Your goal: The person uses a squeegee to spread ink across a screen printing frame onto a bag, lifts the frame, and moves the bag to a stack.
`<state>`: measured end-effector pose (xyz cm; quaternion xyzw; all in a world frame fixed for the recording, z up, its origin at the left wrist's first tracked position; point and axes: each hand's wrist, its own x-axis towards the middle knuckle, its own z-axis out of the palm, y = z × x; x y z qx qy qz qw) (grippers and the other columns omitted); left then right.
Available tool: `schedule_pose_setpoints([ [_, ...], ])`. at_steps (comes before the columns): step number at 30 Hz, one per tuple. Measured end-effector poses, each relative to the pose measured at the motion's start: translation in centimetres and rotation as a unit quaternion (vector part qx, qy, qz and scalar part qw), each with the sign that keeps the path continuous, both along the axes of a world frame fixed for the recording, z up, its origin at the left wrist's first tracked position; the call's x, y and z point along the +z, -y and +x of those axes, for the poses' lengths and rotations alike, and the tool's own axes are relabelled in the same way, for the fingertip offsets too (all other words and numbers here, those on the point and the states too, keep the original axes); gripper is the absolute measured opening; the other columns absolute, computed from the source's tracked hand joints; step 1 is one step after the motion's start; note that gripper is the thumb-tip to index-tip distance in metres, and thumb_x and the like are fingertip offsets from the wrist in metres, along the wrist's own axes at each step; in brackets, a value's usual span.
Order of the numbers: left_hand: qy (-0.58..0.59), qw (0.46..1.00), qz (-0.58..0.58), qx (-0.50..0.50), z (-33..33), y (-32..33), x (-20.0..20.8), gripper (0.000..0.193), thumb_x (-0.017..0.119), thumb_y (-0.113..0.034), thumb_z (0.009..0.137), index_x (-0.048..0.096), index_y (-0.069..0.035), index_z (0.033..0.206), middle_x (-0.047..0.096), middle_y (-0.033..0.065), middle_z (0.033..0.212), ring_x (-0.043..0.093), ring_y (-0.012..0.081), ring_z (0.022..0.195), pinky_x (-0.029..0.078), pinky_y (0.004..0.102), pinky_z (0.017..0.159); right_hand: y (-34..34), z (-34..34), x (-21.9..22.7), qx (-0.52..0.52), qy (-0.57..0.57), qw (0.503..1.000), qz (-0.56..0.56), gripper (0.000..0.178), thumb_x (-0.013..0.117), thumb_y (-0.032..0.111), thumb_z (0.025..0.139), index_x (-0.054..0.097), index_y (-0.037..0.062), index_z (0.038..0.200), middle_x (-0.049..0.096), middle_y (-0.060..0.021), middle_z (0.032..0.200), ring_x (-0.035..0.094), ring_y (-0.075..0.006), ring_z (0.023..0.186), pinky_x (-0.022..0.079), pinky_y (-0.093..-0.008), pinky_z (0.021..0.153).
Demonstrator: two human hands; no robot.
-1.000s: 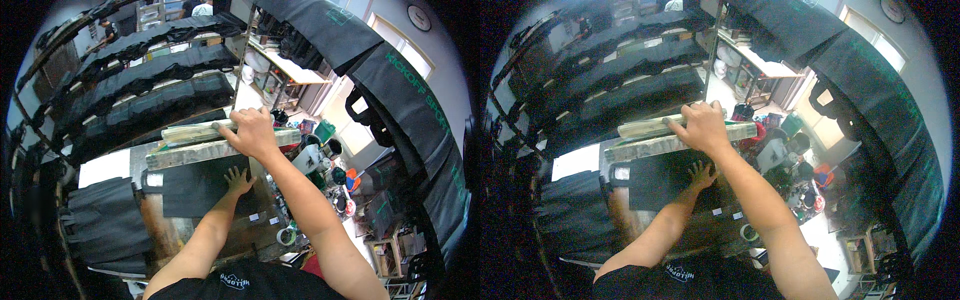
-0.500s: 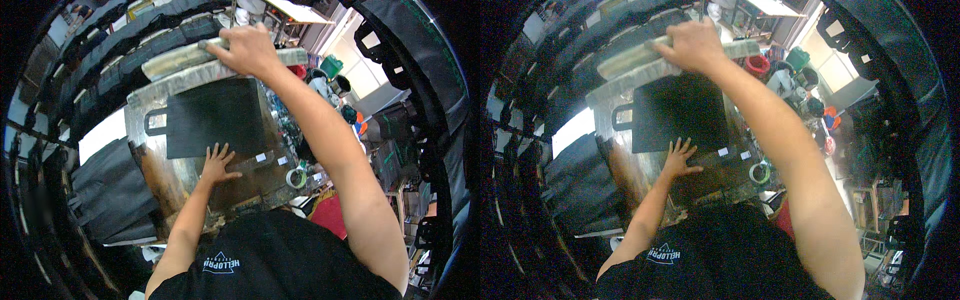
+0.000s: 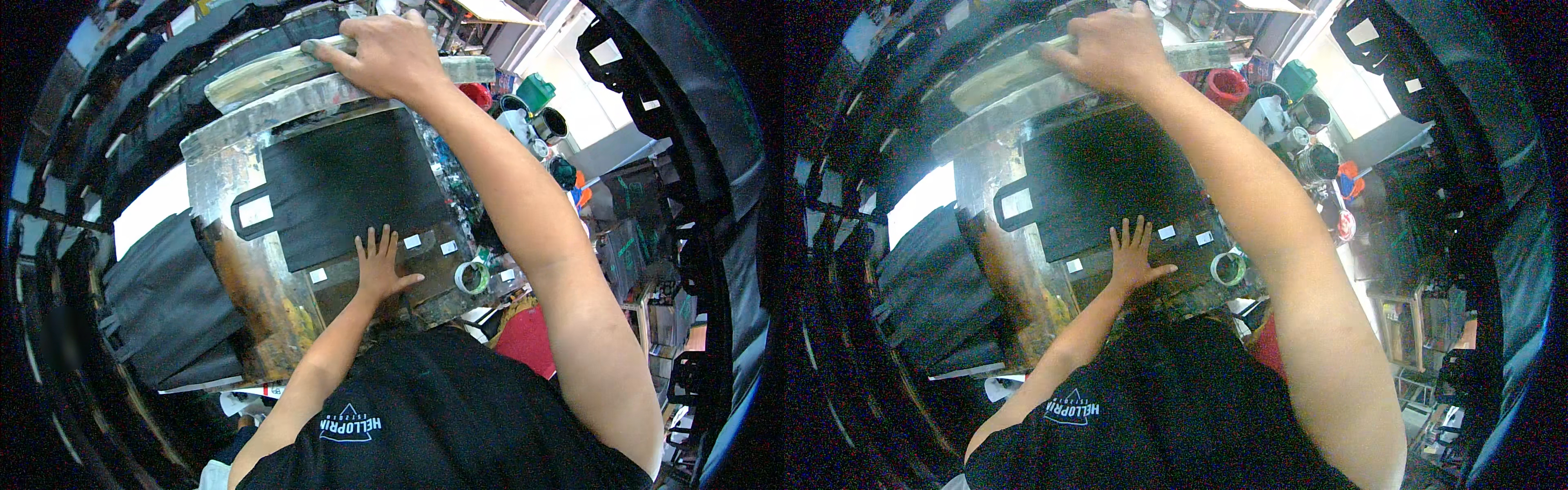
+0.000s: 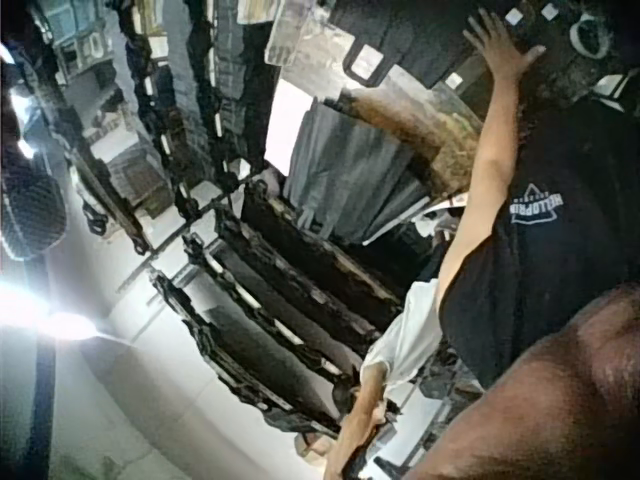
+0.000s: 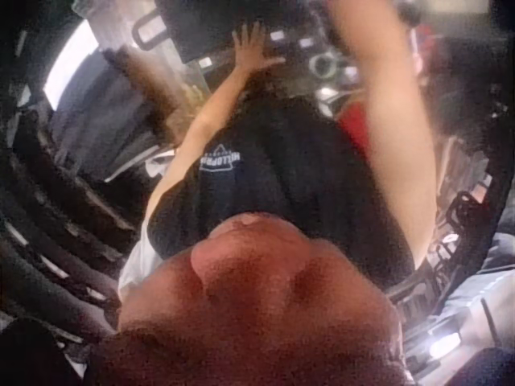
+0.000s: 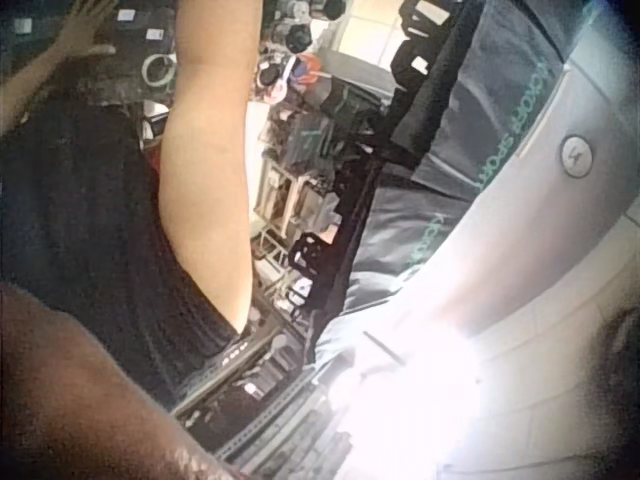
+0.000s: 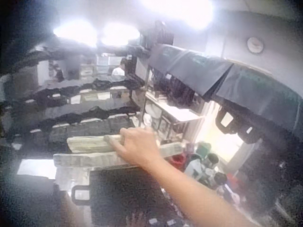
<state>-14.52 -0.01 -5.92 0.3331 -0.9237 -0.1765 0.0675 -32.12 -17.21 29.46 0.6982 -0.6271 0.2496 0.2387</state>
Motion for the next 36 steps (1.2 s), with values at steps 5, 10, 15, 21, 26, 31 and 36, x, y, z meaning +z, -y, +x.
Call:
schedule_pose_setpoints([
  [5,-0.022,0.999,-0.035,0.002,0.8,-1.2,-1.3,0.124,0.052,-0.091,0.074,0.033,-0.003,0.159,0.019,0.0169,0.170,0.008,0.0442,0.157,-0.004,0.0685,0.121,0.0,0.3,-0.6,0.010,0.000,0.999,-0.047,0.061,0.052,0.066,0.095,0.078,0.0112,0.094,0.075,-0.0159,0.086,0.072,-0.0325,0.088,0.045,-0.0516,0.082],
  [10,-0.105,0.994,0.001,0.031,1.6,-0.8,0.9,0.108,0.063,-0.077,0.081,0.039,-0.003,0.156,0.036,0.0201,0.161,0.031,0.0413,0.150,0.019,0.0617,0.121,-0.8,0.5,-0.2,-0.005,-0.001,1.000,0.017,0.059,0.053,0.064,0.095,0.078,0.0111,0.098,0.075,-0.0150,0.087,0.071,-0.0325,0.090,0.045,-0.0513,0.082],
  [15,-0.451,0.813,0.316,0.189,6.7,5.0,12.0,0.085,0.083,-0.033,0.088,0.040,-0.003,0.155,0.061,0.0209,0.141,0.063,0.0319,0.126,0.047,0.0421,0.109,-2.0,0.5,-1.9,0.008,0.005,1.000,-0.010,0.063,0.052,0.068,0.092,0.073,0.0088,0.086,0.073,-0.0147,0.085,0.070,-0.0326,0.087,0.044,-0.0549,0.086],
  [21,-0.717,0.311,0.583,0.221,13.8,3.5,19.8,0.124,0.043,-0.088,0.085,0.001,0.001,0.161,0.015,0.0341,0.163,0.021,0.0467,0.152,0.027,0.0580,0.123,-12.1,1.9,-9.5,0.031,-0.022,0.970,0.240,0.051,0.076,0.042,0.084,0.058,0.0069,0.116,0.062,-0.0127,0.109,0.058,-0.0326,0.110,0.040,-0.0517,0.089],
  [26,-0.590,0.456,0.575,0.337,14.7,-0.5,9.6,0.128,0.041,-0.094,0.081,-0.002,-0.005,0.162,0.015,0.0311,0.163,0.025,0.0476,0.150,0.033,0.0564,0.120,-12.9,1.4,-20.0,0.034,-0.003,0.952,0.304,0.068,0.085,0.018,0.071,0.050,0.0083,0.128,0.061,-0.0108,0.113,0.058,-0.0324,0.113,0.039,-0.0537,0.087],
  [31,-0.539,0.442,0.593,0.402,14.7,-0.5,6.2,0.124,0.038,-0.092,0.084,-0.002,-0.005,0.163,0.020,0.0288,0.162,0.036,0.0451,0.144,0.042,0.0545,0.113,-12.0,0.8,-20.3,0.044,0.018,0.930,0.365,0.054,0.082,0.020,0.076,0.054,0.0099,0.121,0.065,-0.0113,0.114,0.063,-0.0322,0.110,0.040,-0.0590,0.086],
  [36,-0.533,0.443,0.601,0.397,15.4,-0.5,3.4,0.122,0.035,-0.092,0.085,-0.004,-0.007,0.163,0.016,0.0300,0.163,0.034,0.0461,0.145,0.044,0.0532,0.112,-15.2,2.4,-22.9,0.037,-0.011,0.910,0.412,0.061,0.085,0.025,0.075,0.050,0.0089,0.122,0.061,-0.0104,0.111,0.059,-0.0322,0.110,0.038,-0.0583,0.088],
])
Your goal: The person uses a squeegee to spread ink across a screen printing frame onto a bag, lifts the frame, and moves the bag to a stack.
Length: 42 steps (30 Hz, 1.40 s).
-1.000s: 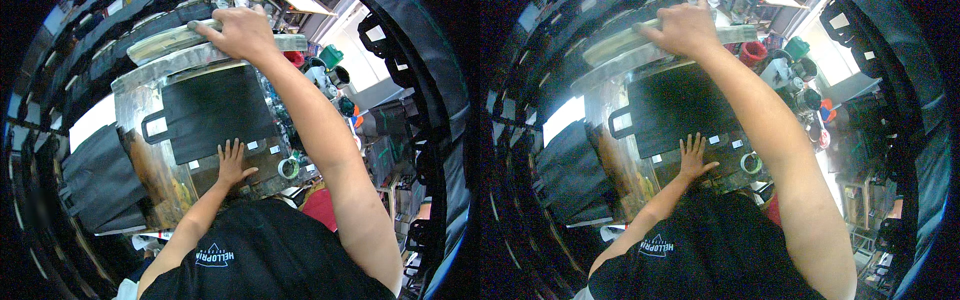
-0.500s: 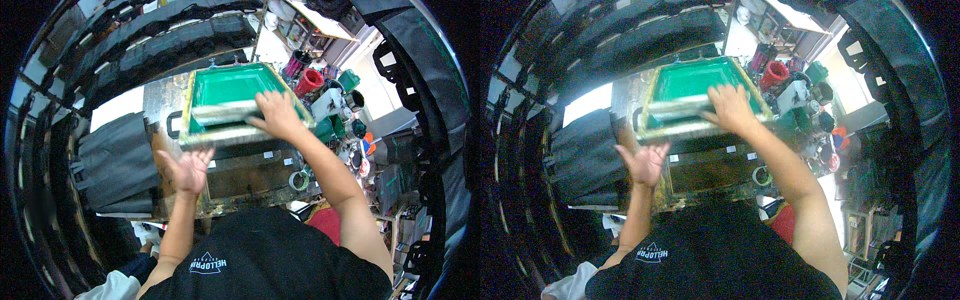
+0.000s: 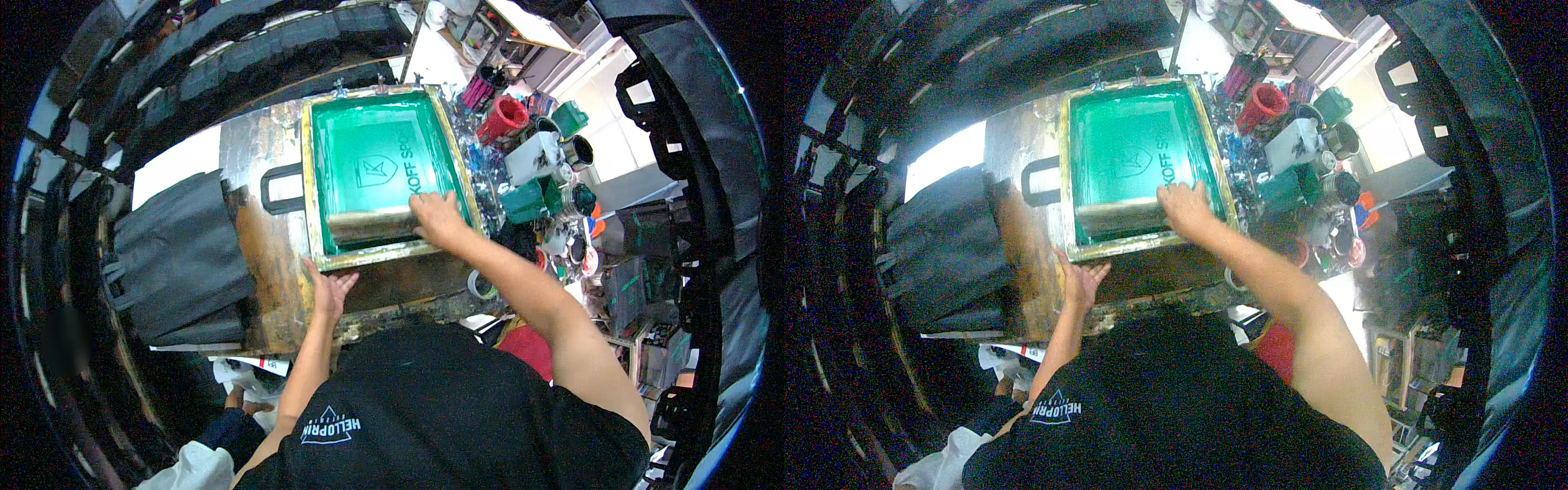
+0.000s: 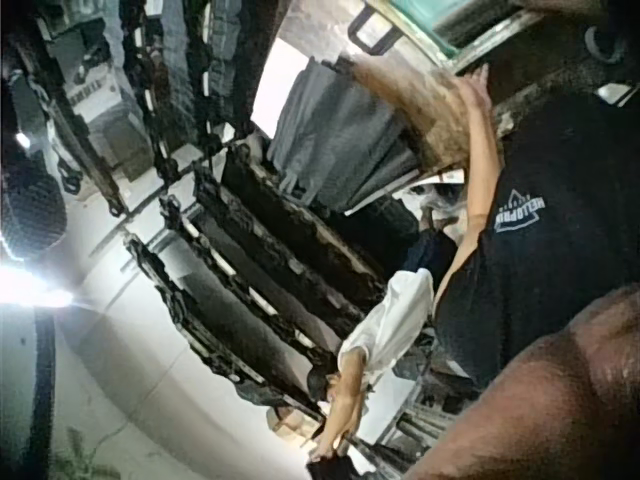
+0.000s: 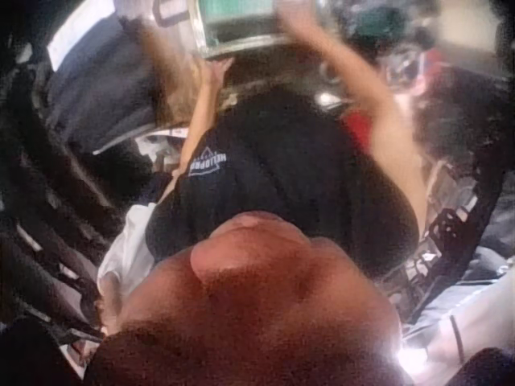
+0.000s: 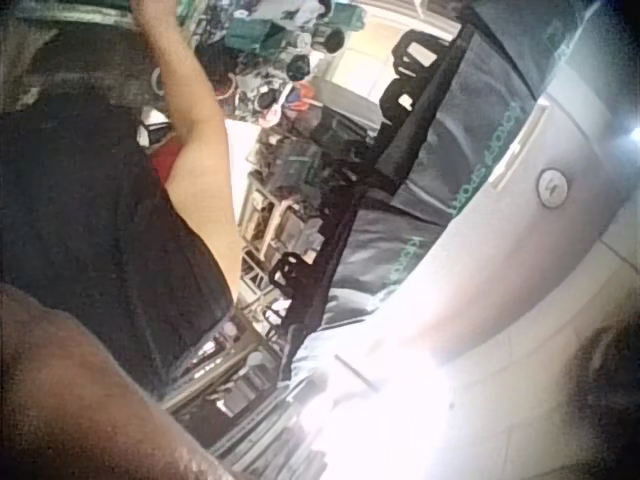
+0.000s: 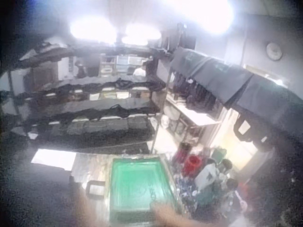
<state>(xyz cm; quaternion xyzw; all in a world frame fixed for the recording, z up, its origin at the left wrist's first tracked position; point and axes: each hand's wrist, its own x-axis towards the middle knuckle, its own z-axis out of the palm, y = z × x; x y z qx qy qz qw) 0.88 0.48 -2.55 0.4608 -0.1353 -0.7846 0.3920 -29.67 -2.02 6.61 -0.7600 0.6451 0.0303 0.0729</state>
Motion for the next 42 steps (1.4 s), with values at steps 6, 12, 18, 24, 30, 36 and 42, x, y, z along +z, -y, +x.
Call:
schedule_pose_setpoints([
  [6,0.017,1.000,-0.002,-0.010,-0.4,-0.2,-0.5,0.119,0.035,-0.089,0.087,-0.013,-0.010,0.162,0.013,0.0318,0.162,0.033,0.0481,0.145,0.043,0.0547,0.114,1.3,-0.1,-2.3,-0.018,-0.022,0.994,-0.108,0.040,0.068,0.008,0.081,0.056,0.0121,0.119,0.061,-0.0070,0.105,0.059,-0.0266,0.105,0.036,-0.0577,0.091],
  [12,0.012,1.000,-0.005,-0.025,0.0,-0.2,0.6,0.118,0.034,-0.088,0.088,-0.001,-0.002,0.161,0.027,0.0301,0.158,0.042,0.0451,0.140,0.041,0.0562,0.115,12.0,-3.4,-4.5,-0.016,-0.035,0.988,-0.151,0.056,0.082,0.014,0.072,0.054,0.0126,0.120,0.061,-0.0069,0.110,0.058,-0.0277,0.108,0.035,-0.0558,0.090],
  [18,0.051,0.998,0.024,-0.015,-0.7,0.0,1.9,0.122,0.033,-0.091,0.086,-0.001,-0.002,0.162,0.027,0.0287,0.160,0.040,0.0468,0.142,0.043,0.0552,0.113,24.6,-7.6,-6.5,-0.010,-0.029,0.986,-0.165,0.059,0.084,0.017,0.072,0.052,0.0150,0.122,0.061,-0.0056,0.111,0.059,-0.0282,0.109,0.035,-0.0568,0.090],
  [24,0.074,0.992,0.096,-0.035,-1.0,1.9,1.0,0.127,0.031,-0.094,0.083,0.003,0.002,0.161,0.035,0.0325,0.155,0.050,0.0465,0.134,0.050,0.0505,0.108,32.2,-10.0,-6.0,0.004,-0.021,0.996,-0.090,0.063,0.085,0.020,0.077,0.052,0.0140,0.130,0.063,-0.0064,0.120,0.060,-0.0289,0.119,0.037,-0.0602,0.096],
  [30,0.043,0.902,0.270,-0.335,4.5,5.0,0.8,0.106,0.037,-0.091,0.085,0.064,0.008,0.113,0.073,0.0286,0.095,0.074,0.0330,0.092,0.062,0.0430,0.081,32.3,-10.0,-3.2,0.015,-0.029,0.987,-0.156,0.061,0.083,0.019,0.076,0.053,0.0152,0.129,0.062,-0.0044,0.116,0.059,-0.0269,0.115,0.039,-0.0562,0.094],
  [36,0.576,0.666,-0.413,-0.234,-6.1,17.9,7.4,0.046,0.079,-0.046,0.088,0.067,-0.002,0.087,0.065,0.0127,0.073,0.064,0.0276,0.068,0.049,0.0429,0.060,29.0,-11.3,-9.1,-0.023,-0.085,0.952,-0.294,0.031,0.059,0.019,0.091,0.063,0.0194,0.122,0.064,-0.0008,0.107,0.060,-0.0214,0.102,0.041,-0.0547,0.092],
  [42,0.683,0.312,-0.649,-0.120,-17.1,35.1,5.7,0.078,0.065,-0.070,0.084,0.063,-0.005,0.128,0.058,0.0150,0.124,0.052,0.0323,0.118,0.040,0.0445,0.098,30.1,-10.3,-10.1,-0.011,-0.095,0.941,-0.326,0.030,0.061,0.021,0.089,0.065,0.0198,0.118,0.063,0.0013,0.100,0.060,-0.0194,0.095,0.044,-0.0451,0.083],
])
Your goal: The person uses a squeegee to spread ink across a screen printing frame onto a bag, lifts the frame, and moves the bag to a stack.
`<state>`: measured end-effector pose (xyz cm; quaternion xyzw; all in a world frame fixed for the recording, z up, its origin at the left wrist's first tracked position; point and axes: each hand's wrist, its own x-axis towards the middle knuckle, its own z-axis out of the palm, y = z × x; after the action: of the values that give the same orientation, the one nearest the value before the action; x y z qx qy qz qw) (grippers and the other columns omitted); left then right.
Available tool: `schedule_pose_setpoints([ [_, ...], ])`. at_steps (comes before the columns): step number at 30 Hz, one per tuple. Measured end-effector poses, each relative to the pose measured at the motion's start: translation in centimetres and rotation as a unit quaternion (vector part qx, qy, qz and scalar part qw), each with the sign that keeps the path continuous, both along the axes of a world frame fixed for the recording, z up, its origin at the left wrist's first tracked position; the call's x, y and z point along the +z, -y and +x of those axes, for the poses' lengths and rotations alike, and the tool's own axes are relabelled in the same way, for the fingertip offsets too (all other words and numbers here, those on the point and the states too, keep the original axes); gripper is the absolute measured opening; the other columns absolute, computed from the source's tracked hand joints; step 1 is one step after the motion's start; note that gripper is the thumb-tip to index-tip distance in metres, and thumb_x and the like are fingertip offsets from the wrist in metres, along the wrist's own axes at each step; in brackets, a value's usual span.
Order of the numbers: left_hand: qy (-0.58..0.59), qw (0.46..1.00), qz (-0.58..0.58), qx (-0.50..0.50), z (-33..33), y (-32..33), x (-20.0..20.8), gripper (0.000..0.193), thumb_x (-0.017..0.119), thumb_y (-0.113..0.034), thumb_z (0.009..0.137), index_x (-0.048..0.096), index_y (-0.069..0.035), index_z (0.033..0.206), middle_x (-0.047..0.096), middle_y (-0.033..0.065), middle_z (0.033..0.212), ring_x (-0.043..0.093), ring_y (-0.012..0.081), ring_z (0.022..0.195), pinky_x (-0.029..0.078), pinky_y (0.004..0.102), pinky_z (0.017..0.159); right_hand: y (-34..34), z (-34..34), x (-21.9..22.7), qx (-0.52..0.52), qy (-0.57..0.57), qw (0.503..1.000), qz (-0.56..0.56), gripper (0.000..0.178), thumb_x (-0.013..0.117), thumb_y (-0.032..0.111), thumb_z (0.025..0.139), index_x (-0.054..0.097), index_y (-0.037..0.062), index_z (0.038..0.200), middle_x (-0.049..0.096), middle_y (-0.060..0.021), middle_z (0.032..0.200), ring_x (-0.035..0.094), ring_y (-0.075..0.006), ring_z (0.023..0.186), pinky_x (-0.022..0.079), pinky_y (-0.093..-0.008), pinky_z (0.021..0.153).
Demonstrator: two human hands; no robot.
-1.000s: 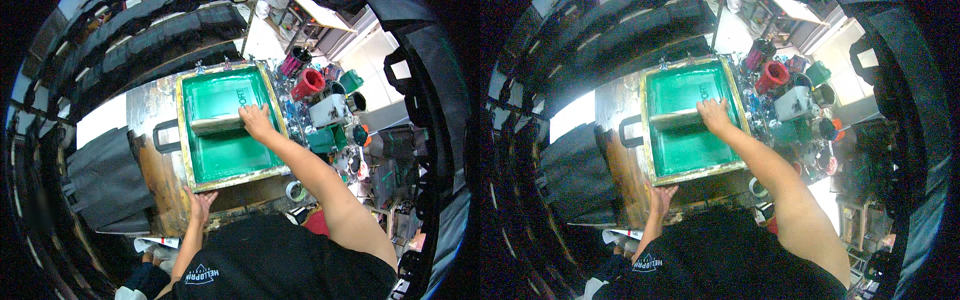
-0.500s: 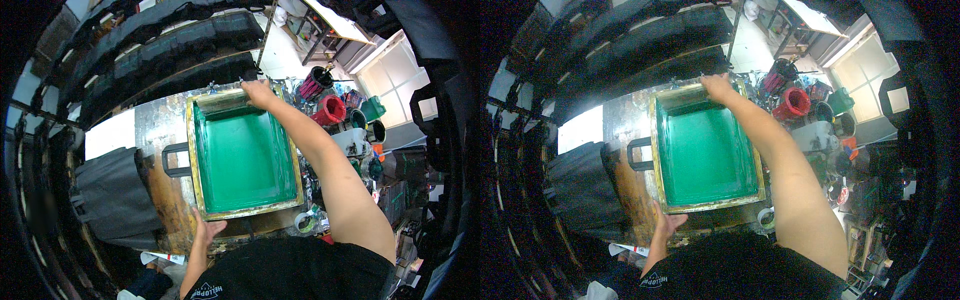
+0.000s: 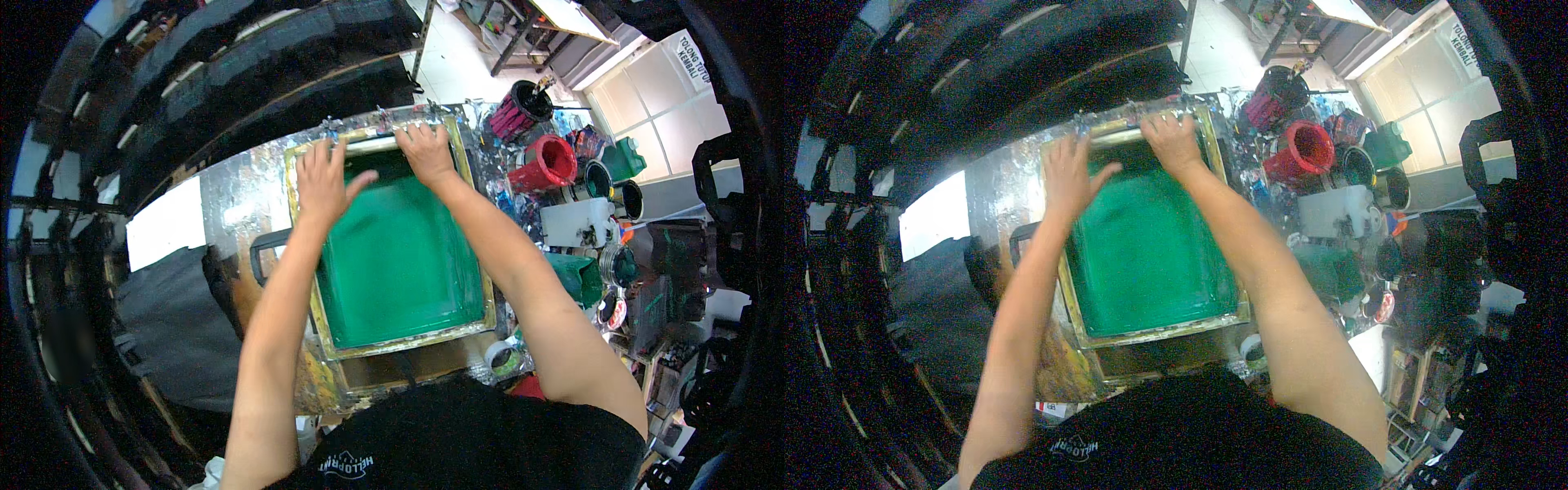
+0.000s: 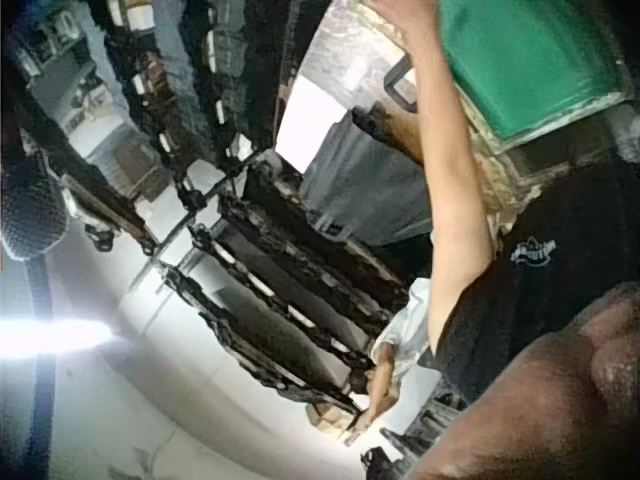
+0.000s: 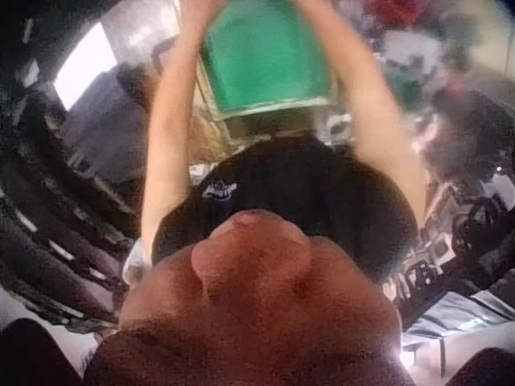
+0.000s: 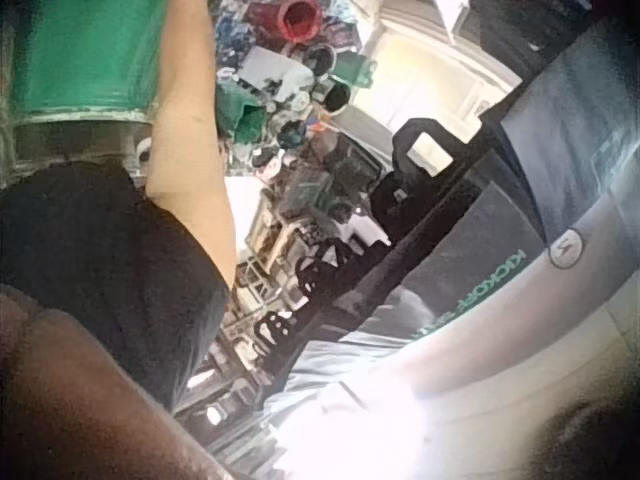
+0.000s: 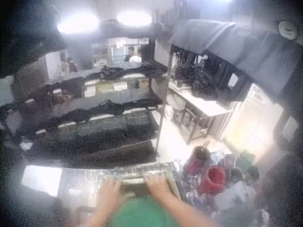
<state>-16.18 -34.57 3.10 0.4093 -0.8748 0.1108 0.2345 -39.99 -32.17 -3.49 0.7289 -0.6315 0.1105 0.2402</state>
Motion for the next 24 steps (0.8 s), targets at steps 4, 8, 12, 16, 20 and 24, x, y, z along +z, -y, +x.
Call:
schedule_pose_setpoints([
  [4,0.075,0.991,0.104,0.023,-2.3,5.5,-2.6,0.063,0.064,-0.067,0.086,0.066,-0.005,0.098,0.067,0.0123,0.096,0.064,0.0323,0.095,0.046,0.0459,0.087,1.5,-0.7,1.3,0.010,-0.011,1.000,0.028,0.030,0.062,0.021,0.088,0.065,0.0181,0.118,0.062,-0.0004,0.098,0.061,-0.0201,0.094,0.044,-0.0392,0.077],
  [8,0.089,0.995,0.047,-0.003,-2.1,5.2,-3.5,0.060,0.064,-0.066,0.086,0.065,-0.007,0.092,0.067,0.0099,0.091,0.066,0.0302,0.090,0.049,0.0443,0.081,0.1,-1.1,1.2,0.022,-0.005,1.000,0.021,0.031,0.063,0.019,0.088,0.065,0.0167,0.118,0.063,-0.0023,0.099,0.061,-0.0207,0.095,0.044,-0.0399,0.077],
  [12,0.101,0.994,0.037,-0.001,-0.7,2.2,-3.8,0.060,0.064,-0.069,0.084,0.064,-0.009,0.088,0.065,0.0076,0.086,0.065,0.0275,0.085,0.049,0.0422,0.075,-2.7,0.3,1.6,0.023,0.009,0.998,0.056,0.027,0.063,0.019,0.087,0.064,0.0180,0.113,0.063,-0.0020,0.097,0.062,-0.0206,0.093,0.044,-0.0401,0.075],
  [16,0.099,0.994,0.055,0.001,1.3,-2.0,-3.9,0.059,0.067,-0.068,0.083,0.063,-0.009,0.087,0.064,0.0071,0.086,0.064,0.0270,0.081,0.048,0.0416,0.071,-6.7,2.1,1.7,0.024,-0.003,0.997,0.076,0.021,0.063,0.019,0.087,0.063,0.0183,0.108,0.062,-0.0015,0.094,0.062,-0.0205,0.091,0.044,-0.0406,0.075],
  [20,0.084,0.995,0.051,0.000,3.3,-8.0,-4.1,0.058,0.069,-0.067,0.080,0.062,-0.010,0.085,0.061,0.0059,0.084,0.062,0.0264,0.079,0.046,0.0422,0.070,-12.4,3.9,1.8,0.039,0.016,0.998,0.039,0.015,0.060,0.018,0.088,0.059,0.0178,0.104,0.057,-0.0008,0.088,0.060,-0.0203,0.087,0.041,-0.0399,0.073],
  [24,0.071,0.996,0.062,-0.004,5.0,-14.0,-3.6,0.058,0.071,-0.068,0.077,0.060,-0.011,0.083,0.058,0.0047,0.082,0.059,0.0252,0.076,0.044,0.0422,0.071,-18.6,5.8,1.7,0.026,0.011,0.996,0.085,0.019,0.060,0.020,0.089,0.063,0.0182,0.107,0.060,-0.0017,0.091,0.061,-0.0224,0.089,0.044,-0.0432,0.077],
])
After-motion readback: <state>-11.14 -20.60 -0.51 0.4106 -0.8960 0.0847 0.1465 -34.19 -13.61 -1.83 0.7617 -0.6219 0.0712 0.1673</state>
